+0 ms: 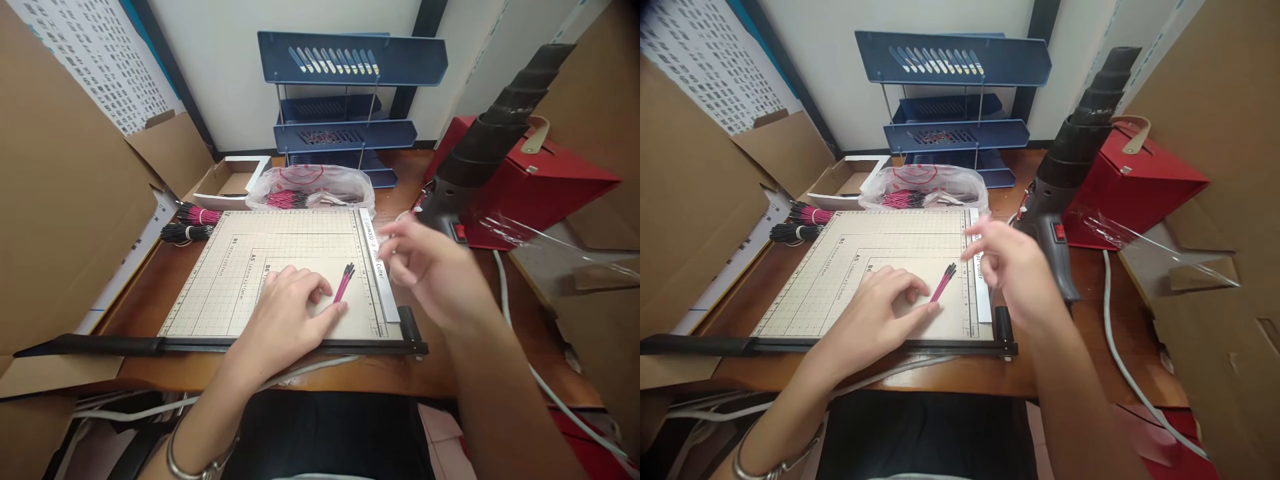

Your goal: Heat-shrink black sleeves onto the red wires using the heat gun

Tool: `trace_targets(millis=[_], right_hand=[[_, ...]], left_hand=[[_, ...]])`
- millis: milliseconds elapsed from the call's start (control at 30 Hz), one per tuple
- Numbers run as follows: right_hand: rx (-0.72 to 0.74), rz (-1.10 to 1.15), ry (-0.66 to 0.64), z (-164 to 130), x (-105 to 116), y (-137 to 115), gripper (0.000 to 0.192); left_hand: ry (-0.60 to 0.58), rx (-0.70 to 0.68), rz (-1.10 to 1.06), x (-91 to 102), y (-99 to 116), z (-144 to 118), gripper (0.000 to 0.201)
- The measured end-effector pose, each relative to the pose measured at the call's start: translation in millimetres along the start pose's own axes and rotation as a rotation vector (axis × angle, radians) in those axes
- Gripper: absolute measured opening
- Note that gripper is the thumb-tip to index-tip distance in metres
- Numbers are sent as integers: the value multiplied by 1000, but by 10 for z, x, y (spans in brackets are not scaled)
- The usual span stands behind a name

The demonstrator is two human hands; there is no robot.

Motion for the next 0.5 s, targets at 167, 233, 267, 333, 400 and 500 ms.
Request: trace_targets(millis=[167,233,267,333,400,500], right_hand=[[262,-992,49,-111,-177,238,22],[272,-1116,62,-52,-154,334,20],[247,-1131,57,-20,-135,376,19],[203,-1112,29,21,-102,434,17],[204,-1074,1,18,-90,457,18],[291,-1064,99,-81,-120,410,23]], left_hand=[[-128,-22,-68,59,-119,-111,22],[-142,-40,-74,56,-124,-103,19],[-137,-45,-72,50,-122,-93,18],[-118,-45,-63,30,-117,-76,17],[-99,-46,-57,9,-119,-71,18],[-63,-70,-52,-13,-128,-79,19]])
Point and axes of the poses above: each hand's wrist, its own z-axis towards the middle knuckle, its own x-axis out of the back of the hand, y = z × x, the point moved 2 cm from there along z, towards the middle knuckle, and after that the axes turned 9 degrees about -y, right-handed, at the moved point
